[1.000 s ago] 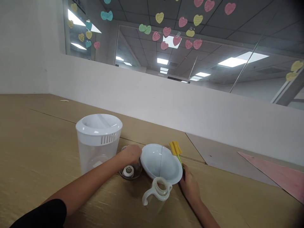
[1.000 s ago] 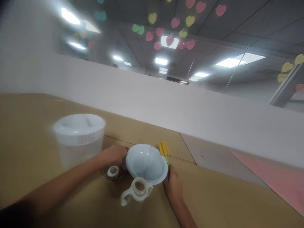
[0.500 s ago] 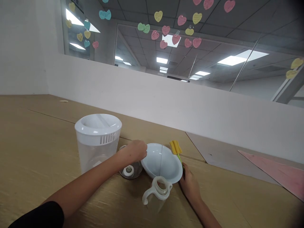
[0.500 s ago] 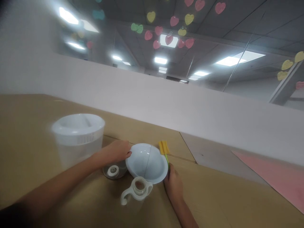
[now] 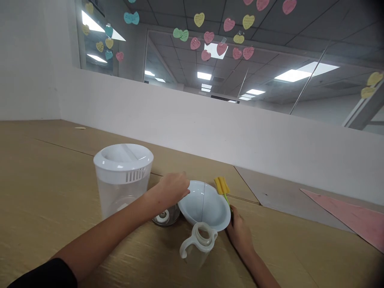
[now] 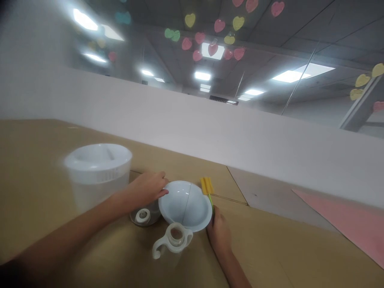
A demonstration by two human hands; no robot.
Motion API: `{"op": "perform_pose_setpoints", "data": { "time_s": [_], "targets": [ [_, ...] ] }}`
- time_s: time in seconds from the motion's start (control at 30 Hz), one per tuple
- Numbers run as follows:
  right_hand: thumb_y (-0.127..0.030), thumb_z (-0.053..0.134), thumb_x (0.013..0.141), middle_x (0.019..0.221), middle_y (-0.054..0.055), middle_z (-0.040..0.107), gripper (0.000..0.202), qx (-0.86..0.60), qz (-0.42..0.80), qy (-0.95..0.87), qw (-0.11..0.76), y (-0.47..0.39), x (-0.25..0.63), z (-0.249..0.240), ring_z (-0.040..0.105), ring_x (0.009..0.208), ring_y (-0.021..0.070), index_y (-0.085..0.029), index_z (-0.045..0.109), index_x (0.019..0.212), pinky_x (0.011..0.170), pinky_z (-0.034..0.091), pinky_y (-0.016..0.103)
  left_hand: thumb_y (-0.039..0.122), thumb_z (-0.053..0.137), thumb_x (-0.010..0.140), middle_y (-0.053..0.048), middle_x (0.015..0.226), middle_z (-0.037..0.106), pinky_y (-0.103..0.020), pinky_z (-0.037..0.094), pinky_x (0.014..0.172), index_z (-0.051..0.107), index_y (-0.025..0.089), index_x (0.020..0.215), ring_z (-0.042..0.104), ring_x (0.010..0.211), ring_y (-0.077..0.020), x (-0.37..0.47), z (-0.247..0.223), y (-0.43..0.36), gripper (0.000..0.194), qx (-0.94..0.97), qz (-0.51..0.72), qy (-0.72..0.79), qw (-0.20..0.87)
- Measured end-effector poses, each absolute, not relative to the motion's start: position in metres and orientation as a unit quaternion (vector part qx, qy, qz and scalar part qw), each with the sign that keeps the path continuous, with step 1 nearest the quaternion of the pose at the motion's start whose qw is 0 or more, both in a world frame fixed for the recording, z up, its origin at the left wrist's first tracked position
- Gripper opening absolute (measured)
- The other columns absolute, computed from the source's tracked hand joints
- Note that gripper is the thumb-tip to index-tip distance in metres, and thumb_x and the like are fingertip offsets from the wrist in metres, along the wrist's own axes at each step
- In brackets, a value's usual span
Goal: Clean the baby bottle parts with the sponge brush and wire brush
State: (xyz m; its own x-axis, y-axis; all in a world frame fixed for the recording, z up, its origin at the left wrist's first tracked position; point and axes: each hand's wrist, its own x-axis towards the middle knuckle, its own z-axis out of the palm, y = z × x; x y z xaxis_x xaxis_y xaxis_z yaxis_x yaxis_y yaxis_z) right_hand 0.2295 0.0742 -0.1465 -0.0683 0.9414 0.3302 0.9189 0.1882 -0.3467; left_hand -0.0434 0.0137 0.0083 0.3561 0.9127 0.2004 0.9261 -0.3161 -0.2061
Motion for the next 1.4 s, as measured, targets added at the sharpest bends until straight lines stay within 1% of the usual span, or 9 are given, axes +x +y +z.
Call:
{"op": "perform_pose_setpoints", "data": {
  "time_s": [0.3,0.5,0.63,0.8,0.9,1.0,1.17,1.3,1.4],
  "targets": [
    [-0.033,0.039,0.083,0.102,0.012,0.066,0.045,-0.663,0.027,-0.711,0.234,0.065,0.220,-0.135,0.063,0.088,0.0239,-0.012,0.049,0.121,0.064,0.041,0.026,0.031,0.048,0.090,-0.005,0.084,0.054,-0.026,0.036,0.051,0.057,0.015,0.085,0.057,0.070,-0.0178,-0.040,0.014,-0.008,0.019,-0.828,-0.106,-0.511,0.205],
    [-0.033,0.037,0.083,0.096,0.011,0.067,0.044,-0.685,0.028,-0.686,0.244,0.061,0.218,-0.129,0.065,0.084,0.0228,-0.014,0.054,0.119,0.060,0.040,0.024,0.022,0.044,0.089,-0.005,0.095,0.053,-0.025,0.039,0.055,0.054,0.016,0.089,0.055,0.072,-0.0141,-0.037,0.013,-0.005,0.012,-0.861,-0.168,-0.454,0.154],
    [-0.035,0.033,0.086,0.095,0.012,0.067,0.045,-0.693,0.027,-0.680,0.236,0.061,0.218,-0.128,0.064,0.084,0.0236,-0.013,0.052,0.121,0.061,0.041,0.025,0.010,0.044,0.079,-0.002,0.091,0.051,-0.024,0.040,0.059,0.052,0.017,0.085,0.051,0.069,-0.0119,-0.035,0.012,0.000,0.012,-0.859,-0.223,-0.444,0.126],
    [-0.036,0.030,0.089,0.113,0.013,0.061,0.047,-0.701,0.032,-0.674,0.233,0.062,0.218,-0.127,0.061,0.096,0.0236,-0.012,0.040,0.128,0.069,0.042,0.027,0.004,0.042,0.071,0.000,0.081,0.048,-0.023,0.037,0.054,0.047,0.018,0.077,0.045,0.062,-0.0112,-0.034,0.012,0.002,0.016,-0.828,-0.317,-0.438,0.150],
    [-0.030,0.031,0.090,0.120,0.013,0.056,0.041,-0.706,0.038,-0.677,0.202,0.061,0.216,-0.125,0.058,0.101,0.0227,-0.012,0.041,0.126,0.072,0.041,0.027,0.002,0.039,0.070,0.000,0.080,0.048,-0.024,0.037,0.054,0.048,0.017,0.078,0.043,0.060,-0.0109,-0.034,0.010,0.003,0.019,-0.807,-0.387,-0.412,0.171],
    [-0.024,0.033,0.089,0.118,0.012,0.055,0.035,-0.699,0.047,-0.693,0.171,0.058,0.212,-0.121,0.057,0.102,0.0229,-0.013,0.046,0.120,0.071,0.040,0.027,0.003,0.037,0.071,-0.002,0.082,0.049,-0.024,0.039,0.056,0.053,0.016,0.085,0.045,0.060,-0.0110,-0.034,0.008,0.005,0.025,-0.796,-0.436,-0.382,0.173],
    [-0.024,0.036,0.088,0.111,0.012,0.056,0.033,-0.695,0.026,-0.702,0.154,0.057,0.210,-0.120,0.058,0.094,0.0247,-0.014,0.050,0.116,0.069,0.041,0.030,0.005,0.036,0.077,-0.004,0.083,0.051,-0.024,0.042,0.058,0.059,0.014,0.088,0.049,0.064,-0.0122,-0.034,0.006,0.006,0.027,-0.804,-0.429,-0.370,0.180],
    [-0.021,0.038,0.085,0.108,0.014,0.056,0.034,-0.669,-0.029,-0.715,0.198,0.059,0.214,-0.125,0.054,0.099,0.0259,-0.011,0.053,0.114,0.079,0.042,0.032,0.008,0.035,0.082,-0.006,0.084,0.052,-0.026,0.044,0.061,0.057,0.012,0.106,0.049,0.067,-0.0144,-0.033,0.007,0.006,0.032,-0.802,-0.414,-0.372,0.217],
    [-0.023,0.041,0.082,0.109,0.014,0.055,0.038,-0.639,-0.065,-0.724,0.252,0.061,0.215,-0.128,0.050,0.102,0.0272,-0.012,0.052,0.116,0.083,0.042,0.035,0.013,0.035,0.086,-0.006,0.080,0.053,-0.029,0.042,0.061,0.061,0.014,0.098,0.050,0.069,-0.0165,-0.033,0.011,0.006,0.029,-0.798,-0.396,-0.385,0.241]
  ]
}}
